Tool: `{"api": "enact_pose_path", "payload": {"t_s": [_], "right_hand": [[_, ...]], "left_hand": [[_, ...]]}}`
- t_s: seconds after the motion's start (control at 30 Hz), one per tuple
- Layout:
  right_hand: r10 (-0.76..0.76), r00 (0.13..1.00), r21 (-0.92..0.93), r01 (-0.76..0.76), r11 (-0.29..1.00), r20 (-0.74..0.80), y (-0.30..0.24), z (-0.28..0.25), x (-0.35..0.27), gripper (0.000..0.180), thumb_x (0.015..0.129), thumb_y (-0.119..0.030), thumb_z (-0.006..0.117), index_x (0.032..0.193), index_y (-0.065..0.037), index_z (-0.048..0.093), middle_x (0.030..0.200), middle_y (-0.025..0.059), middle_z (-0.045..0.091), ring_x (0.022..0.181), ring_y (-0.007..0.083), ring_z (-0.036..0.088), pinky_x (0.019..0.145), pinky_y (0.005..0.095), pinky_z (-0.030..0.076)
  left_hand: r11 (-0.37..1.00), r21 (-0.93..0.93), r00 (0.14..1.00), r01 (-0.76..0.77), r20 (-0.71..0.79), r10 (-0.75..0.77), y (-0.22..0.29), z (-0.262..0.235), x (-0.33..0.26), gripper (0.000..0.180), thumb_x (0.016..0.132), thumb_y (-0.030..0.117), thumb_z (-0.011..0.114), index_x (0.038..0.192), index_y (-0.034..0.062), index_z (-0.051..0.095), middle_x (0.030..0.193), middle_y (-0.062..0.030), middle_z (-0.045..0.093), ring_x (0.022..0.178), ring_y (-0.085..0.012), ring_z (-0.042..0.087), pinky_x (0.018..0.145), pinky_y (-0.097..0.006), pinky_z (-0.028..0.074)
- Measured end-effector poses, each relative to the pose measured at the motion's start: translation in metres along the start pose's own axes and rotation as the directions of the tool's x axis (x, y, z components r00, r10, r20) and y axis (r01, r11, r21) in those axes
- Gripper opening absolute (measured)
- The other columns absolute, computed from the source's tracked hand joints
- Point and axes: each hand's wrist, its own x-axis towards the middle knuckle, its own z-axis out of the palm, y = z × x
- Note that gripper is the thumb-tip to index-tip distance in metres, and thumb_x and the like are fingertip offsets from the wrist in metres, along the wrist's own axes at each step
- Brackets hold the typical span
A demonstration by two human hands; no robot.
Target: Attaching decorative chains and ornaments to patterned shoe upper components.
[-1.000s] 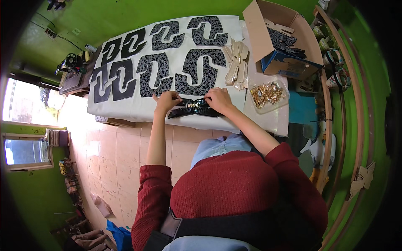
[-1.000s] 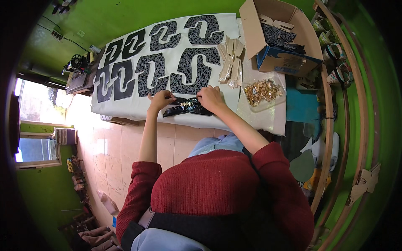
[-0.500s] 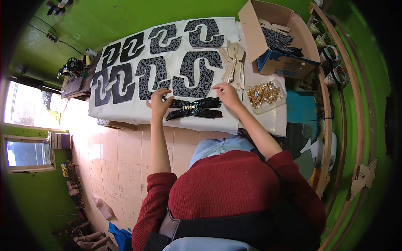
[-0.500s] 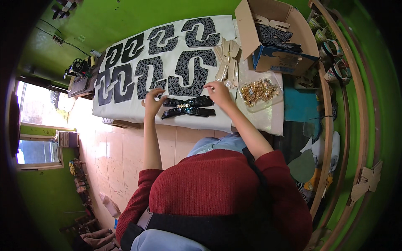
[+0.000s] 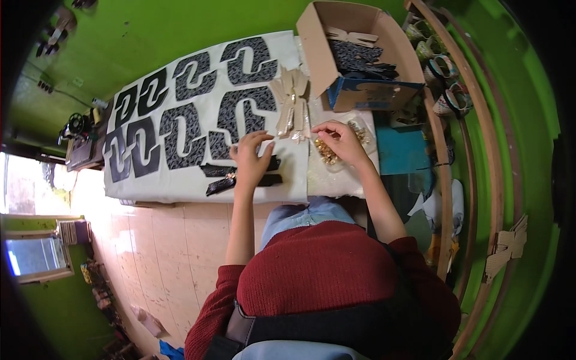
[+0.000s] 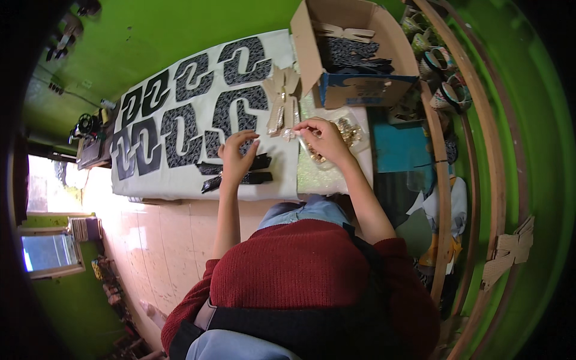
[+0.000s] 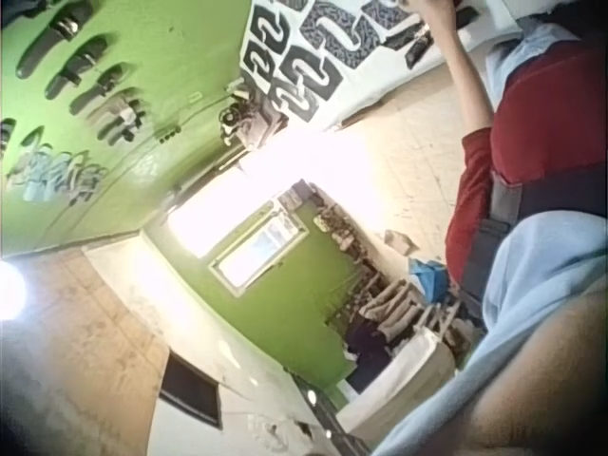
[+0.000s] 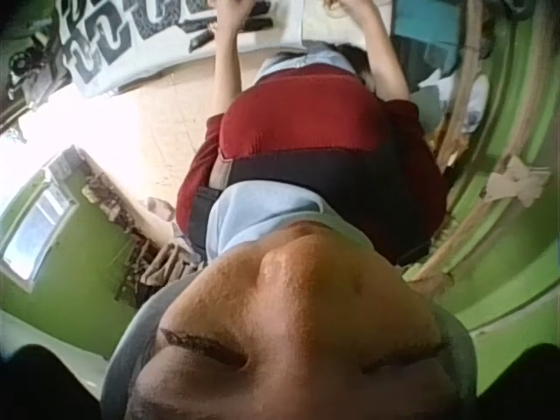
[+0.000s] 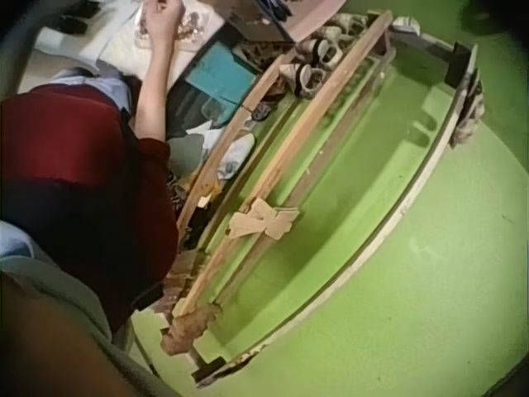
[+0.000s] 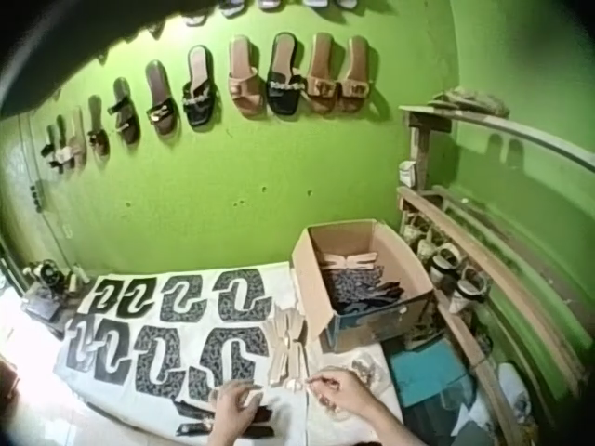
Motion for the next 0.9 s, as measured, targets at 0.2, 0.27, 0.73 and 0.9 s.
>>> {"api": "enact_pose_path", "payload": {"t_s": [0.2,0.27,0.73,0.9], "right_hand": [[-0.173,0.983,-0.105,0.166,0.981,-0.064,-0.026,-0.074,0.017,0.017,0.087,-0.008,0.057,0.100,0.000,0.065,0.096,0.0041,0.064,0.086,0.0098,0.058,0.077,0.0235,0.045],[-0.137,0.985,-0.117,0.125,0.985,-0.108,-0.032,-0.100,0.028,0.017,0.088,-0.007,0.056,0.101,0.000,0.064,0.097,0.0037,0.065,0.088,0.0090,0.058,0.079,0.0238,0.046],[0.128,0.949,-0.799,0.165,0.578,0.288,0.030,-0.224,0.178,0.019,0.071,-0.016,0.066,0.085,-0.003,0.069,0.080,0.0154,0.067,0.078,0.0309,0.064,0.072,0.0401,0.050],[0.524,0.821,-0.963,0.270,-0.003,0.229,0.045,-0.197,0.201,0.044,0.063,-0.033,0.080,0.098,-0.009,0.070,0.107,0.0048,0.066,0.094,0.0234,0.064,0.076,0.0378,0.052]], "left_hand": [[0.939,0.016,0.935,-0.345,-0.086,0.345,0.100,0.053,0.056,0.034,0.079,0.019,0.064,0.113,0.0178,0.058,0.122,-0.0014,0.054,0.122,-0.0259,0.041,0.098,-0.059,0.019],[0.915,0.031,0.912,-0.402,-0.072,0.403,0.116,0.074,0.076,0.049,0.078,0.017,0.063,0.125,0.0164,0.049,0.134,-0.0023,0.045,0.128,-0.0293,0.034,0.099,-0.060,0.017],[0.945,0.074,0.945,-0.318,-0.048,0.322,0.156,0.133,0.115,0.041,0.077,0.015,0.065,0.116,0.0129,0.055,0.123,-0.0034,0.051,0.134,-0.0330,0.025,0.103,-0.055,0.014],[0.949,0.073,0.943,-0.307,-0.109,0.314,0.151,0.137,0.117,0.035,0.074,0.011,0.066,0.108,0.0140,0.059,0.115,-0.0016,0.056,0.130,-0.0306,0.031,0.102,-0.047,0.016]]}}
